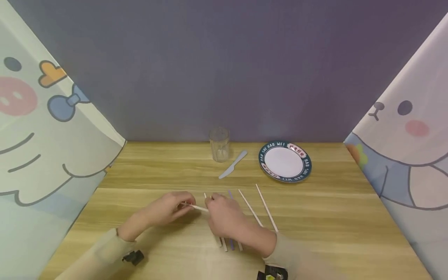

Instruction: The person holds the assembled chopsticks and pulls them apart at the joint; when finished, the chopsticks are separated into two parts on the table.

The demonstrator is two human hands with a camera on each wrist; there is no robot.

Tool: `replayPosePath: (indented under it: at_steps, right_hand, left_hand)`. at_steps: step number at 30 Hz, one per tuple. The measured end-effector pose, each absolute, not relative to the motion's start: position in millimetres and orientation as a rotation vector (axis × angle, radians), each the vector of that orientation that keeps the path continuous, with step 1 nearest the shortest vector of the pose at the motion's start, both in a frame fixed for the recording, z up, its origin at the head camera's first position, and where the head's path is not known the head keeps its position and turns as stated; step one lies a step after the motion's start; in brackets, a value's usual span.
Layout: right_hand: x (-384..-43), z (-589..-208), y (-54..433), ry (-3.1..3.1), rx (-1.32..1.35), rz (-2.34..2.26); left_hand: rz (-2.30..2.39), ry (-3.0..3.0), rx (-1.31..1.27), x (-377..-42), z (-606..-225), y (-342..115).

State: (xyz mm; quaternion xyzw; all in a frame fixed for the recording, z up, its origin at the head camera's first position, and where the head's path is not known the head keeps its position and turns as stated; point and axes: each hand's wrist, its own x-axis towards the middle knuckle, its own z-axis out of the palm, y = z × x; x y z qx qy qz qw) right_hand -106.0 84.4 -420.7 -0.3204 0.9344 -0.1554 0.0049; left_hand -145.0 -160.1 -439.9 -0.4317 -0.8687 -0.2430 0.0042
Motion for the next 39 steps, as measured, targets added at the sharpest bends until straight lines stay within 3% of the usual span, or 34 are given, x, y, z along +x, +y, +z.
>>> replayPosePath:
  at_steps: [16, 39]
  right_hand:
    - [-121.9, -376.0, 141.2, 2.912, -1.371, -0.715]
    - [-123.2, -376.4, 151.4, 2.904, -1.437, -0.735]
  left_hand:
    - [-0.792, -2.401, -1.302, -128.7, -390.6, -105.8]
    - [-0.892, -2.392, -1.341, -131.9, -390.7, -103.0]
